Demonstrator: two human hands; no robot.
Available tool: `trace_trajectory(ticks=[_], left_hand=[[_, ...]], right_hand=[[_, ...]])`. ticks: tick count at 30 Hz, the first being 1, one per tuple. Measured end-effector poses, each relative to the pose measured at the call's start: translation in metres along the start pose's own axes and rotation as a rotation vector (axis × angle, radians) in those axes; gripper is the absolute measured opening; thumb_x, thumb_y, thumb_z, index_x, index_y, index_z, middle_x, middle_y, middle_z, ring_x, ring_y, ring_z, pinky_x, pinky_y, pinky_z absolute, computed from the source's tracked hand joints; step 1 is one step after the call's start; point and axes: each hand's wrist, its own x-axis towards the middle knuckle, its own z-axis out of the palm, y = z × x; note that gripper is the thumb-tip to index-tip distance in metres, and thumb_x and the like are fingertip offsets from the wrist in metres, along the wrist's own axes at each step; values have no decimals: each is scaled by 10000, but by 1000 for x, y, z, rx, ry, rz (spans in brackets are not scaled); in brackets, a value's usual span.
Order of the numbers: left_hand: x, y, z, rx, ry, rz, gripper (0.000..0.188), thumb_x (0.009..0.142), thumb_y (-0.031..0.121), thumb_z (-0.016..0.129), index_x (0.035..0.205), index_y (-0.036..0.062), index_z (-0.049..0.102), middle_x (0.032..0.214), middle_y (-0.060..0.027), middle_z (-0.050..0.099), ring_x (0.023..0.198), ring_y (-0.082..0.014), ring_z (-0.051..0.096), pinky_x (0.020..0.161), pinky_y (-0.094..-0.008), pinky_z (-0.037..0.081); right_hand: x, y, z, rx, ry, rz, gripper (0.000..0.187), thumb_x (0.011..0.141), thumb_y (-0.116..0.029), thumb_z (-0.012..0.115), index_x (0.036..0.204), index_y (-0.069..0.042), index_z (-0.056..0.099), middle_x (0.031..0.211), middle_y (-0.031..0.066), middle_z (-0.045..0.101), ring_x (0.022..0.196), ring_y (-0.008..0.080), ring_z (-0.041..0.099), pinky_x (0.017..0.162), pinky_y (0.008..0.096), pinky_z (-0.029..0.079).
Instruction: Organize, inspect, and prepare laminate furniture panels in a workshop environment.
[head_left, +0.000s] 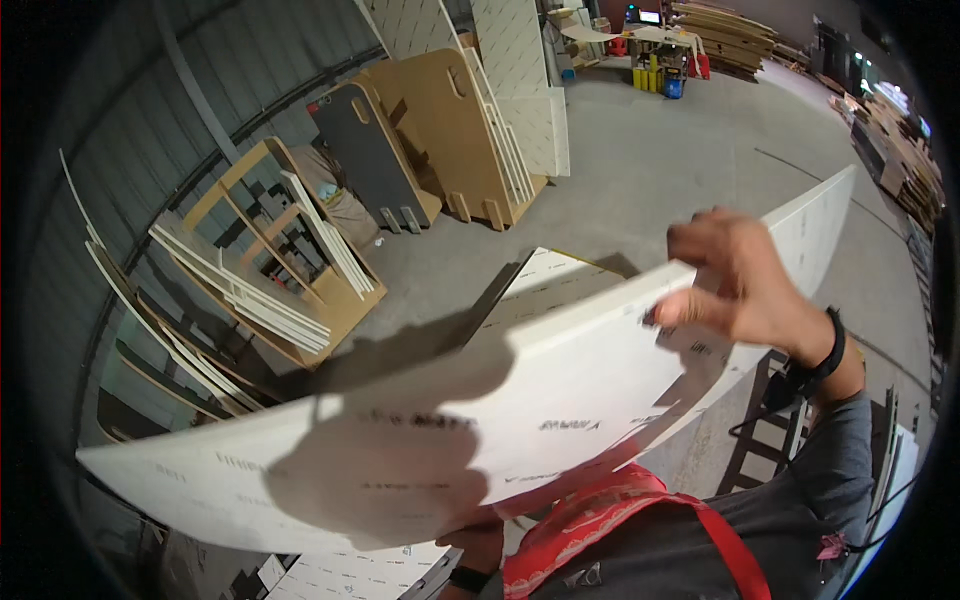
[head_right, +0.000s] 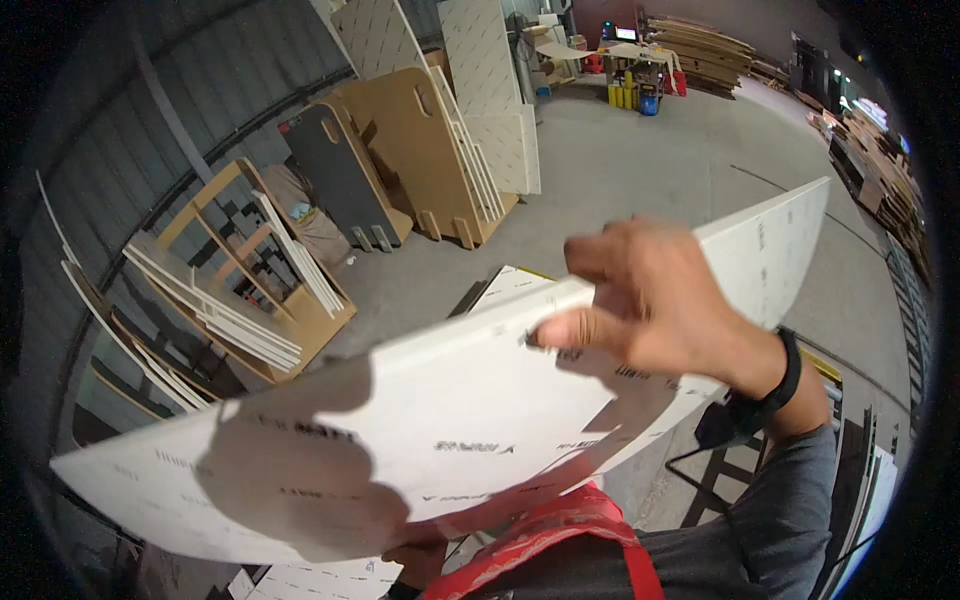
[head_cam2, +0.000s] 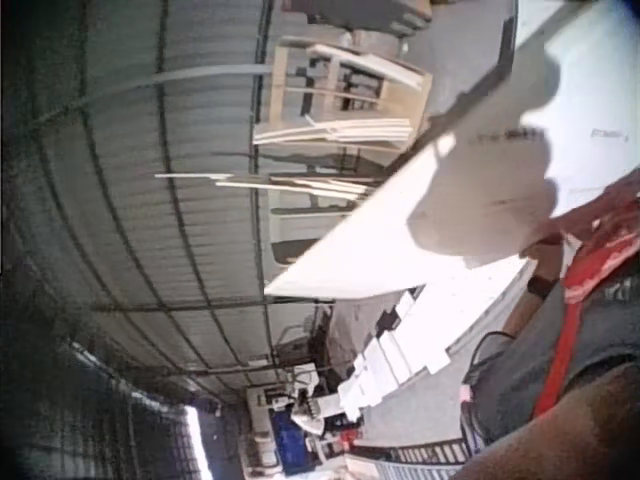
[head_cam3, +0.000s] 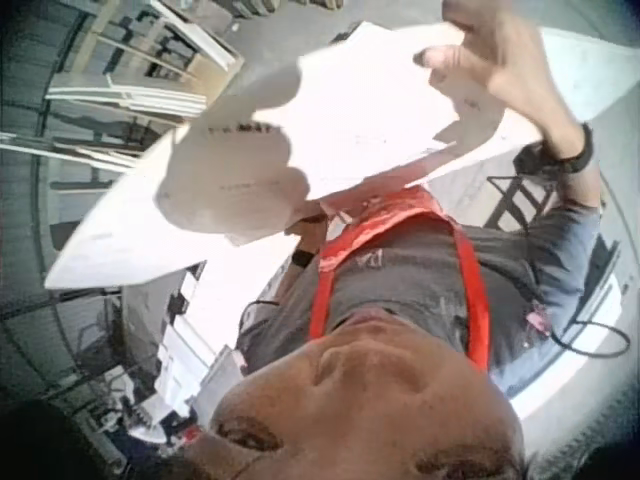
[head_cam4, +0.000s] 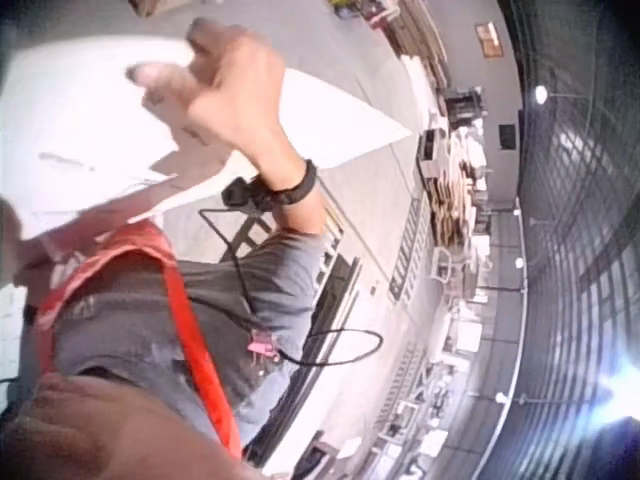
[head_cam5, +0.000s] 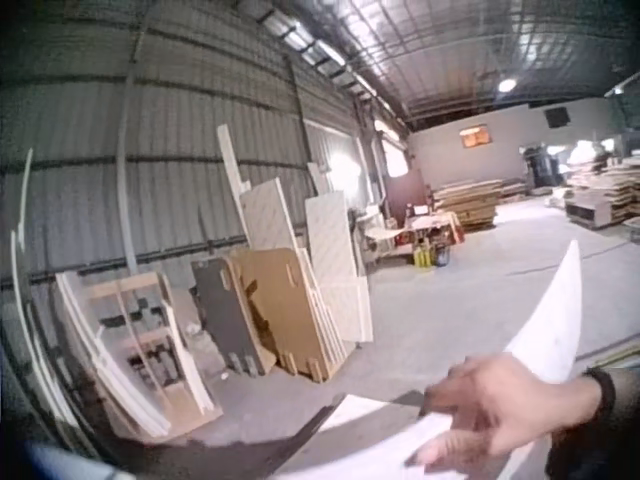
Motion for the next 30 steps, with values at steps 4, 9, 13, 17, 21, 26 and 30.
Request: trace_trajectory(ticks=[4, 9, 13, 17, 21, 26, 30], left_hand=[[-2, -38, 38, 25, -116, -93, 928, 740, 834, 199, 1352, 157, 370, 1315, -79, 453, 1131, -288, 457, 933, -446, 385], [15, -81, 86, 39, -224, -239, 915, 749, 826, 199, 1360, 163, 358, 1329, -83, 442, 1150, -295, 443, 939, -450, 379], [24, -150, 115, 9, -308, -383, 904, 757, 819, 199, 1365, 168, 348, 1339, -87, 432, 1165, -299, 432, 945, -454, 374], [33, -201, 155, 5, -386, -545, 893, 764, 812, 198, 1371, 172, 339, 1350, -90, 423, 1180, -304, 421, 950, -457, 369], [56, -269, 207, -51, -463, -702, 883, 771, 806, 198, 1377, 177, 329, 1361, -93, 413, 1195, -309, 409, 956, -461, 365], [77, -333, 253, 9, -617, -864, 938, 780, 790, 113, 1444, 130, 170, 1480, -108, 235, 1352, -331, 214, 1093, -508, 169], [114, -386, 312, 406, -478, -833, 762, 898, 645, 149, 1424, 99, 227, 1459, -109, 276, 1327, -291, 275, 1084, -457, 222]], right_hand=[[-5, 14, -66, 175, 100, 185, 595, 697, -548, 684, 751, 40, 611, 611, 140, 551, 577, 248, 561, 554, 351, 417], [-14, 34, -109, -214, 79, 305, 659, 718, -640, 605, 739, 18, 632, 583, 123, 546, 575, 267, 556, 556, 355, 419], [-37, 99, -116, -367, -26, 379, 688, 735, -691, 537, 732, -12, 645, 603, 141, 572, 602, 309, 573, 569, 397, 431], [-70, 173, -114, -429, -52, 562, 684, 759, -690, 506, 730, -19, 635, 631, 158, 587, 642, 343, 583, 613, 417, 445], [-128, 265, -122, -412, -10, 727, 580, 774, -585, 560, 713, -9, 601, 637, 179, 572, 649, 365, 556, 602, 423, 416], [-192, 348, -131, -440, 51, 975, 579, 780, -572, 546, 731, 1, 618, 653, 185, 595, 668, 358, 592, 622, 420, 446], [-222, 391, -145, -413, 142, 1162, 475, 785, -463, 566, 728, 7, 597, 653, 178, 592, 653, 332, 590, 618, 399, 440]])
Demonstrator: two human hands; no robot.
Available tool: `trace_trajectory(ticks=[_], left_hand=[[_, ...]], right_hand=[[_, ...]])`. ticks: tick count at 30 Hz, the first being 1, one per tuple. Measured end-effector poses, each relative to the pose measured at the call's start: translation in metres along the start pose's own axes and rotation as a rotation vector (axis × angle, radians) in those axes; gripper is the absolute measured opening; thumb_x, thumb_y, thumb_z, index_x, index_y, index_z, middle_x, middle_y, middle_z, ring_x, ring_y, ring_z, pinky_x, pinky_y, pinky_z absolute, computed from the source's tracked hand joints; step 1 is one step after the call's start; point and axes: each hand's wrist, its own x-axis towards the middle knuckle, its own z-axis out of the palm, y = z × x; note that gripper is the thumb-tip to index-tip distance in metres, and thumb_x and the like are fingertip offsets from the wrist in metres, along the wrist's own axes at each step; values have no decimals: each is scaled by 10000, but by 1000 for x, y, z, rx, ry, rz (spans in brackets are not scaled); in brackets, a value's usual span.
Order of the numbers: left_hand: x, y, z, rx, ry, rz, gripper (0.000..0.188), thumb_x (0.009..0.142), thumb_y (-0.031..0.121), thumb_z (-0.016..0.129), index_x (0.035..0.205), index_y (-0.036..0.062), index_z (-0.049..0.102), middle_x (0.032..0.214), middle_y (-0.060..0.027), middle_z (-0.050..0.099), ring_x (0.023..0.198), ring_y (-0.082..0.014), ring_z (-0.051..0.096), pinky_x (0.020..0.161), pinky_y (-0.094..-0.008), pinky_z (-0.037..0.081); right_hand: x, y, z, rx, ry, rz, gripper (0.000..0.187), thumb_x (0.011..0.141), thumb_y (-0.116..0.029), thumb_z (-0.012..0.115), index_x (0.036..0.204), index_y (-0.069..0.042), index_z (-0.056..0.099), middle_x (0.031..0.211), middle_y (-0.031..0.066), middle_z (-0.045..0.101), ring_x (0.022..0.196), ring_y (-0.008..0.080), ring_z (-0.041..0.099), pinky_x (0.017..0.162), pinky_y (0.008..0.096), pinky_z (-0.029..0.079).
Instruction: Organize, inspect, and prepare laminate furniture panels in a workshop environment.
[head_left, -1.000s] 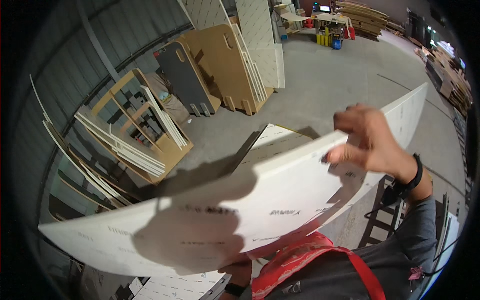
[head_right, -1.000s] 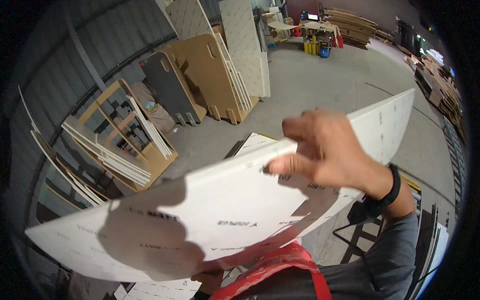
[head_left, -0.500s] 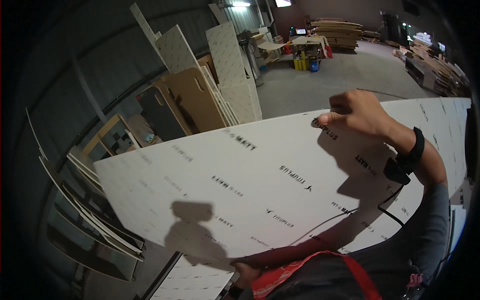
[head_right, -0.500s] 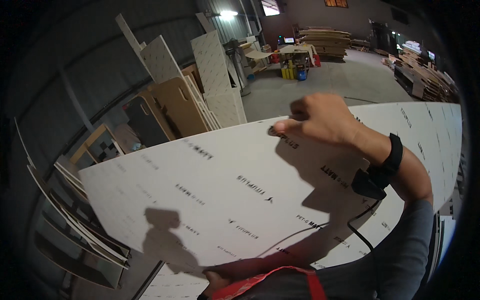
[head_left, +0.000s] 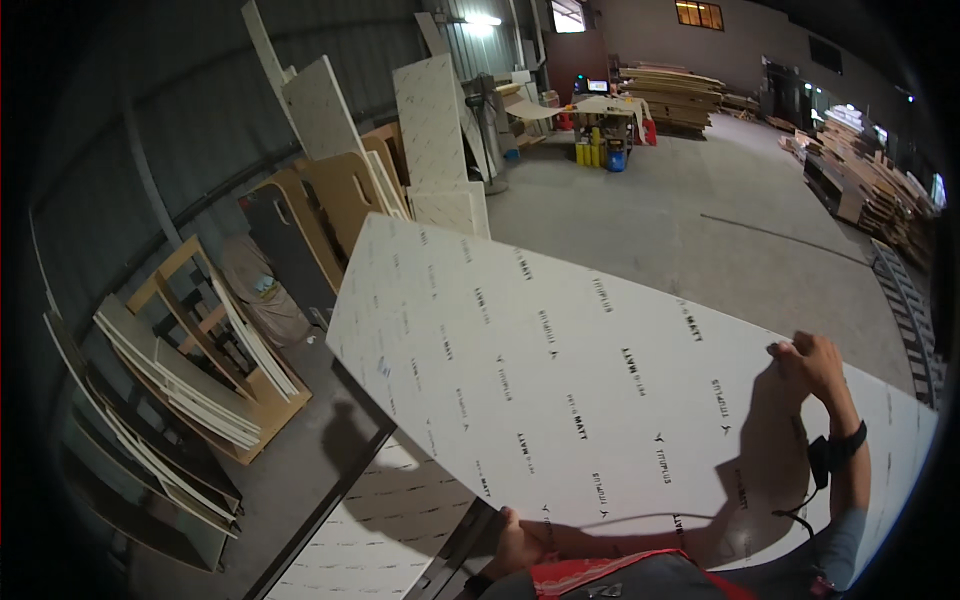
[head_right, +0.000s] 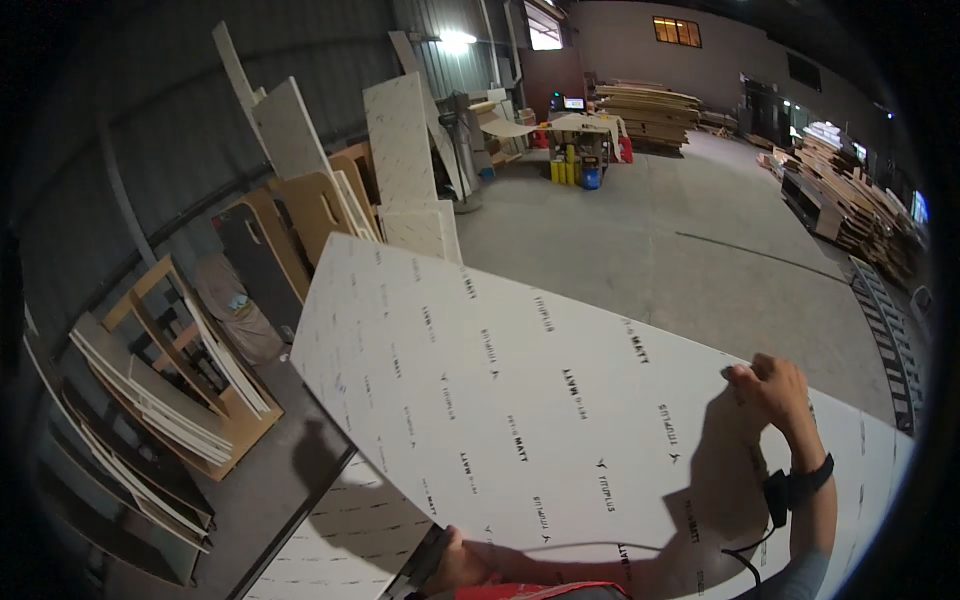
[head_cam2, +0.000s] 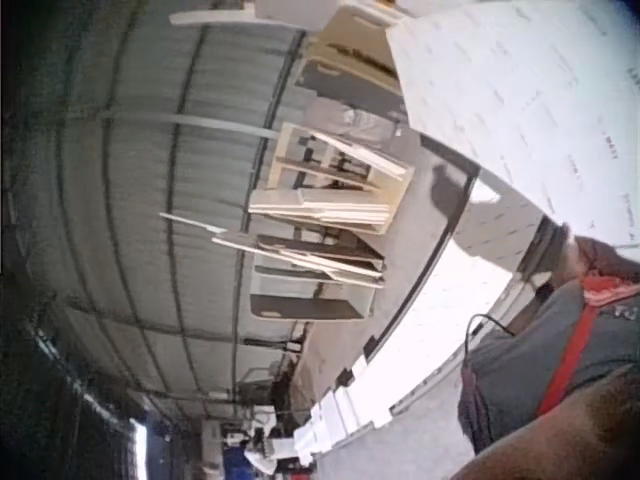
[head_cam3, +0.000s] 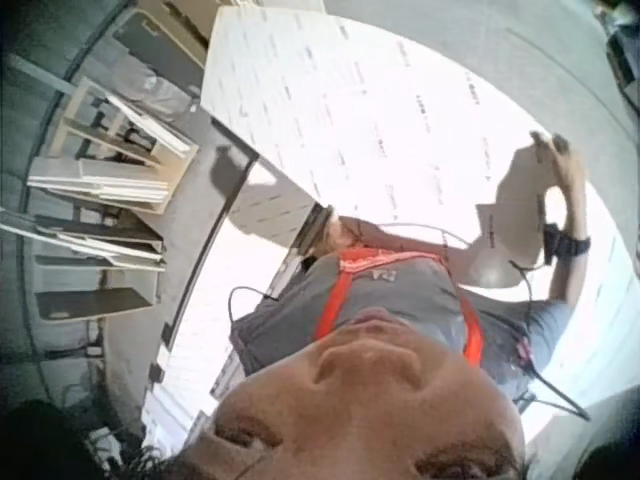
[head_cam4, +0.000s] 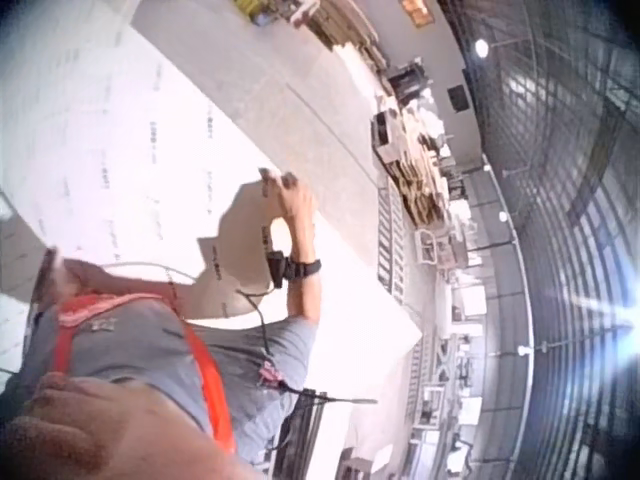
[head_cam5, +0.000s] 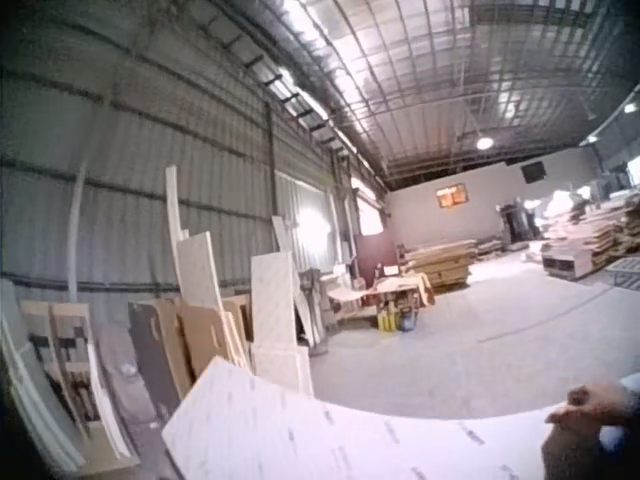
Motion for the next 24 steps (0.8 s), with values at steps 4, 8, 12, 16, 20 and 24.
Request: trace_trajectory(ticks=[4, 8, 12, 16, 20, 24], left_hand=[[110, 25, 61, -49, -166, -303, 581, 962, 488, 305, 1379, 85, 318, 1355, -105, 423, 1231, -243, 420, 1009, -394, 349], [148, 63, 44, 214, -59, -305, 440, 974, 366, 398, 1261, 40, 464, 1147, -78, 574, 1061, -169, 550, 843, -323, 477], [275, 96, 54, 324, -128, -339, 415, 974, 324, 413, 1288, 52, 423, 1227, -86, 525, 1085, -217, 543, 885, -355, 460], [373, 119, 107, 130, -247, -552, 529, 928, 473, 447, 1258, 60, 460, 1199, -76, 540, 1110, -201, 531, 897, -366, 456], [398, 125, 53, -1, -177, -835, 584, 912, 528, 429, 1304, 95, 417, 1285, -65, 484, 1170, -203, 486, 947, -390, 421], [445, 164, 68, 220, -364, -877, 606, 916, 545, 404, 1347, 120, 380, 1335, -53, 443, 1199, -190, 451, 975, -378, 389]], right_hand=[[65, 50, 11, -96, 91, 127, 435, 787, -428, 566, 727, 2, 585, 648, 174, 584, 639, 319, 587, 604, 392, 433], [61, 52, 46, -107, 94, 216, 413, 802, -400, 547, 712, 2, 563, 633, 178, 569, 624, 296, 588, 585, 391, 422], [100, 74, 47, -263, 177, 352, 455, 811, -420, 532, 714, 20, 467, 604, 198, 429, 559, 230, 449, 568, 394, 364], [129, 126, 16, 37, 236, 458, 384, 883, -378, 517, 822, -7, 597, 666, 49, 559, 633, 156, 501, 615, 326, 412], [106, 117, 44, 184, 238, 528, 395, 914, -382, 504, 883, -2, 608, 690, 8, 559, 660, 124, 496, 616, 297, 402], [96, 52, 33, 71, 227, 589, 399, 931, -397, 493, 934, -16, 614, 707, -23, 558, 660, 80, 485, 594, 233, 382]])
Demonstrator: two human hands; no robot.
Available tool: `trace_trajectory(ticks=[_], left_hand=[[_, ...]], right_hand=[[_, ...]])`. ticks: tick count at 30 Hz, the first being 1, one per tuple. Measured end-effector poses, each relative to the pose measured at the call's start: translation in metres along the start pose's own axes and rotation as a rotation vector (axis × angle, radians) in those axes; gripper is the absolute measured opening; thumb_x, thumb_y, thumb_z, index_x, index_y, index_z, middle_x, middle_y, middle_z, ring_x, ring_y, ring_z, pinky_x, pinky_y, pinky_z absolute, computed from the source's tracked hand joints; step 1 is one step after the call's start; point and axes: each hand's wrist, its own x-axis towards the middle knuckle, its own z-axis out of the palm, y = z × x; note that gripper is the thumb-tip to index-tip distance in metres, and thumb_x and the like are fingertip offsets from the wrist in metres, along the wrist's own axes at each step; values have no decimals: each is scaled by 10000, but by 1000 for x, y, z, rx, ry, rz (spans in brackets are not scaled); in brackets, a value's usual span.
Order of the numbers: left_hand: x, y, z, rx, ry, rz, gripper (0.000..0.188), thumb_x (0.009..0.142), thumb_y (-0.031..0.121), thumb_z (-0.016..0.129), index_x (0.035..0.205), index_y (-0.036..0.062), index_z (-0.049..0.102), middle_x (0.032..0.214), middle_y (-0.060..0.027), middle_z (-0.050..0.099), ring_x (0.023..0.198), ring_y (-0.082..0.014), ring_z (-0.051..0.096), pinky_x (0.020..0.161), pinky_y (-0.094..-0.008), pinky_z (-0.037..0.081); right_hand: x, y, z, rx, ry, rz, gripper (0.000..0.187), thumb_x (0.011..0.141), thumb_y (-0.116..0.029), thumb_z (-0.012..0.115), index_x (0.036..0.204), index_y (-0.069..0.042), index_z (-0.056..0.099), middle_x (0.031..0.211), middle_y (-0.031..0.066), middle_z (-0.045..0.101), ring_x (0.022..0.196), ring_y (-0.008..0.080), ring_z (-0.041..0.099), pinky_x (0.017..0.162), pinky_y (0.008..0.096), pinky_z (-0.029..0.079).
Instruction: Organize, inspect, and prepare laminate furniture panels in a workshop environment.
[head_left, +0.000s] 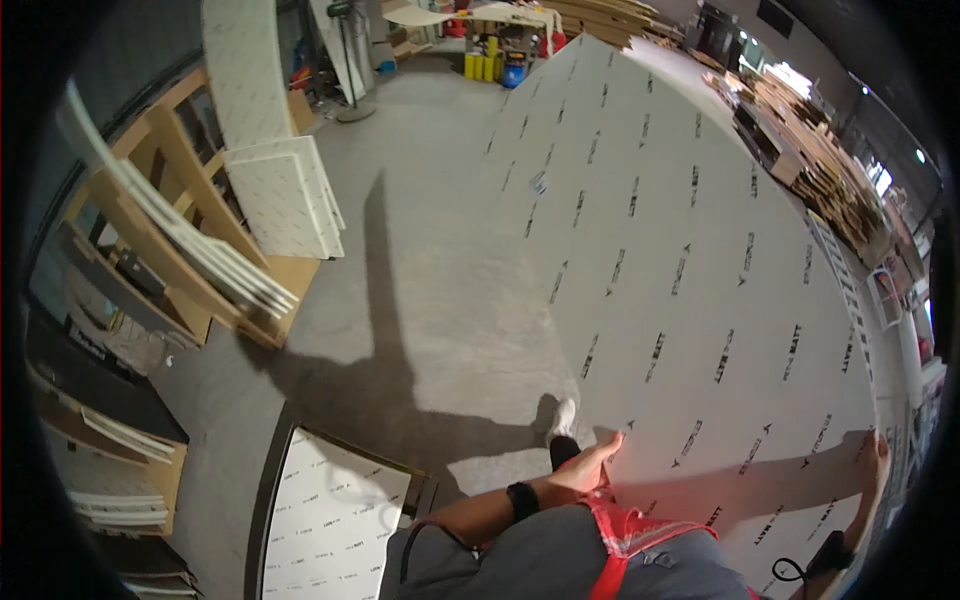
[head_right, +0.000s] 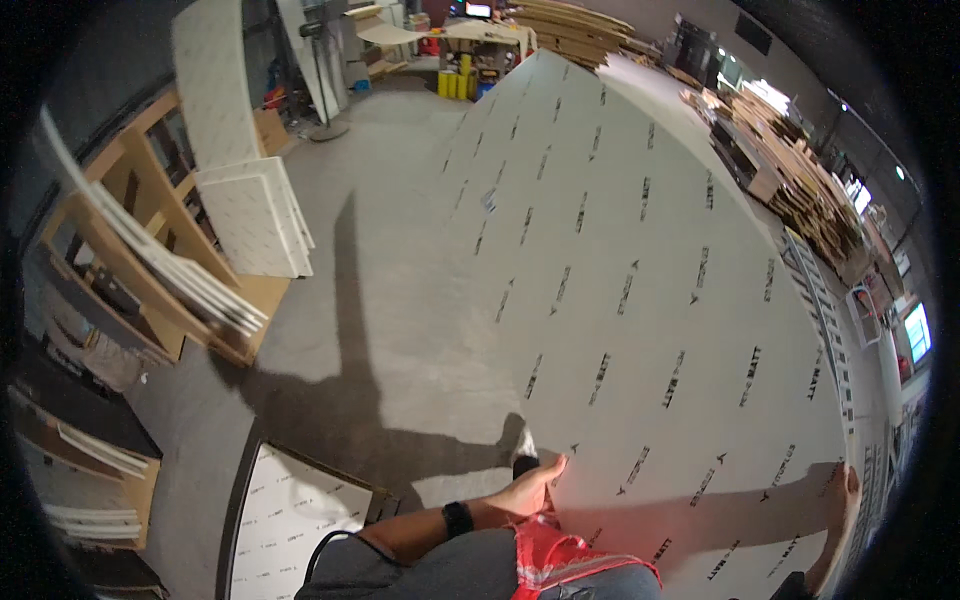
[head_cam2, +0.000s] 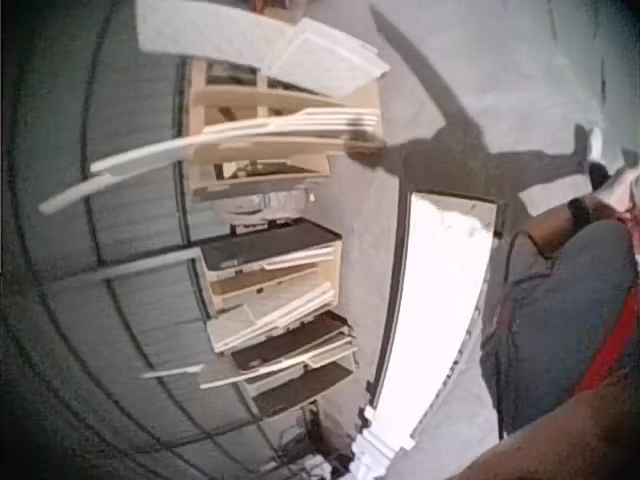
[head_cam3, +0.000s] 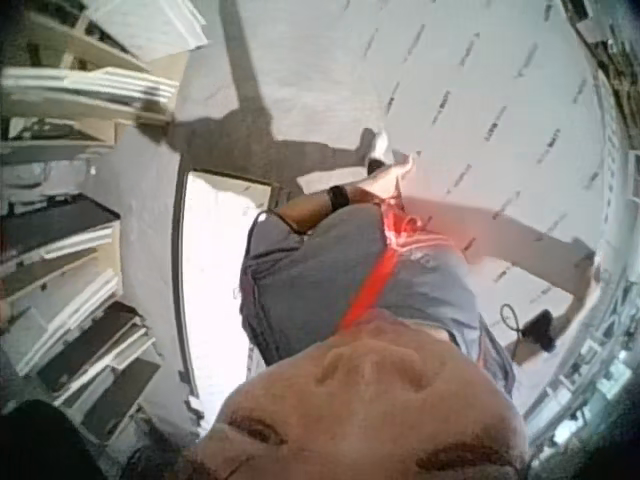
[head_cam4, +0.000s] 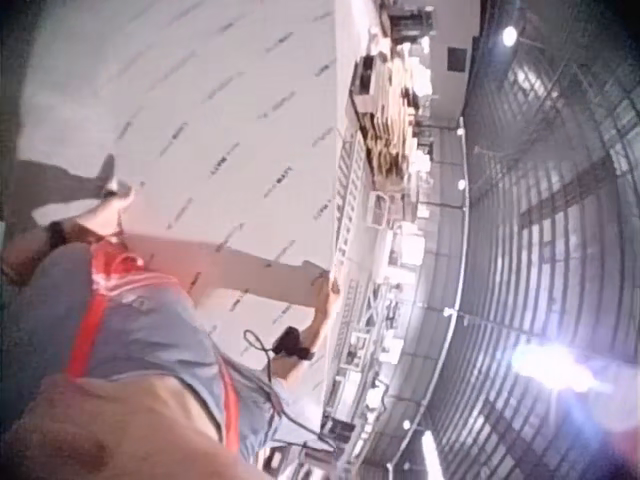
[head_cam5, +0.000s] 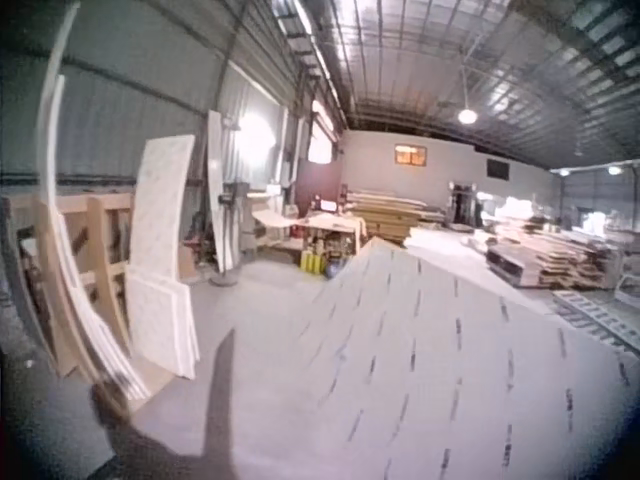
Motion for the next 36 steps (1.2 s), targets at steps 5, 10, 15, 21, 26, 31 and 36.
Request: trace_trajectory(ticks=[5, 10, 15, 21, 26, 31, 36], left_hand=[[23, 32, -39, 146, 80, -43, 586, 908, 567, 399, 1272, 113, 467, 1231, -32, 529, 1154, -171, 478, 920, -370, 406], [8, 59, -50, 303, 67, -21, 631, 877, 625, 405, 1259, 129, 485, 1189, -19, 545, 1100, -156, 504, 913, -339, 401], [17, 65, -62, 288, 86, -141, 623, 855, 637, 446, 1233, 145, 502, 1147, -10, 563, 1053, -144, 524, 873, -339, 408], [22, 75, -51, 293, 136, -226, 715, 802, 687, 480, 1207, 98, 503, 1103, -59, 562, 1008, -230, 544, 801, -422, 444], [29, 68, -68, 324, 102, -124, 646, 862, 629, 441, 1143, 55, 537, 1066, -63, 571, 1004, -202, 541, 850, -368, 439], [21, 102, -44, 411, 69, -115, 709, 878, 623, 409, 1192, -6, 502, 1143, -93, 560, 1102, -194, 500, 940, -351, 393], [60, 81, -89, 401, -103, -62, 658, 920, 560, 388, 1170, -36, 513, 1118, -96, 566, 1072, -190, 514, 918, -333, 416]], right_hand=[[-42, -33, 19, 2, 107, 62, 437, 922, -402, 508, 1082, 1, 570, 870, 59, 563, 812, 143, 511, 740, 284, 399], [-75, -68, 27, -42, 157, 114, 466, 914, -408, 510, 1139, -2, 558, 971, 108, 573, 901, 195, 521, 814, 320, 398], [-93, -100, 34, -110, 227, 149, 477, 907, -426, 507, 1145, -16, 562, 1010, 126, 568, 940, 228, 516, 840, 340, 390], [-93, -117, 33, -187, 281, 175, 490, 899, -448, 503, 1152, -33, 567, 1058, 149, 562, 988, 268, 508, 872, 364, 380], [-96, -117, 46, -260, 308, 179, 502, 892, -466, 500, 1158, -46, 571, 1098, 167, 557, 1027, 300, 502, 898, 384, 371], [-103, -143, 54, -396, 360, 240, 513, 885, -484, 497, 1164, -60, 575, 1137, 186, 552, 1067, 333, 497, 925, 404, 363], [-105, -166, 70, -604, 365, 314, 525, 878, -502, 494, 1171, -74, 579, 1177, 204, 546, 1107, 366, 491, 951, 423, 355]])
